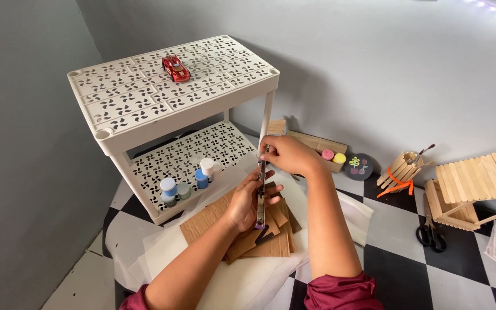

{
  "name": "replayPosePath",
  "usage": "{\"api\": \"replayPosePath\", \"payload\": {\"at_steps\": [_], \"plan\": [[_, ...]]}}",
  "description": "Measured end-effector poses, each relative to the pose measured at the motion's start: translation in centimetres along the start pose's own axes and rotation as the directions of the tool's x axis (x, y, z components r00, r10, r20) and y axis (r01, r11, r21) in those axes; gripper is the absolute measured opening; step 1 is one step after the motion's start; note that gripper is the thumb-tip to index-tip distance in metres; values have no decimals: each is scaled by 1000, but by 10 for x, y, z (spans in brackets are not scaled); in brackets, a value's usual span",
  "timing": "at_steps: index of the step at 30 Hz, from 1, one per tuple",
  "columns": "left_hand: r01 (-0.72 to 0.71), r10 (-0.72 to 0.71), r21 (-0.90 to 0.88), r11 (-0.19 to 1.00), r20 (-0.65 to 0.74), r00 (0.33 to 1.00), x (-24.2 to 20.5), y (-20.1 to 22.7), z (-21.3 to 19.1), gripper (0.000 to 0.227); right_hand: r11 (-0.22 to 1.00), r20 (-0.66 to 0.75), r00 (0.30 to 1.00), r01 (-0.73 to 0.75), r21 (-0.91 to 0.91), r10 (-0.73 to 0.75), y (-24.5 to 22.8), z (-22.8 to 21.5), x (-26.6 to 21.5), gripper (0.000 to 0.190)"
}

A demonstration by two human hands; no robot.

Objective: A person is seen wrapping cardboard pieces with white paper, securing the paper with a stapler, and then using scissors to trim the excess paper.

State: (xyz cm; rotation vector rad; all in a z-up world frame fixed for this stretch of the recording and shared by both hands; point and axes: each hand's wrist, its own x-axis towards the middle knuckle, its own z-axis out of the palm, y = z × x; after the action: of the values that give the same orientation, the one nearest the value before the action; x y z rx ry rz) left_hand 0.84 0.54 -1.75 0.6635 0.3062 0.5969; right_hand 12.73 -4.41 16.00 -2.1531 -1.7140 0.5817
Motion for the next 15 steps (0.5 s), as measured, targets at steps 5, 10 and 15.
{"api": "replayPosePath", "payload": {"at_steps": [5, 10, 15], "plan": [[25, -25, -11, 1000, 6, 1000, 1, 3, 0, 60, 999, 108, 994, 20, -30, -16, 18, 7, 10, 18], [64, -64, -5, 998, 14, 998, 7, 1, -8, 61, 996, 235, 968, 86, -3, -83, 31, 14, 20, 20], [82, -85, 74, 994, 38, 996, -7, 12, 1, 67, 982, 346, 924, 118, 146, -162, 57, 24, 36, 23]]}}
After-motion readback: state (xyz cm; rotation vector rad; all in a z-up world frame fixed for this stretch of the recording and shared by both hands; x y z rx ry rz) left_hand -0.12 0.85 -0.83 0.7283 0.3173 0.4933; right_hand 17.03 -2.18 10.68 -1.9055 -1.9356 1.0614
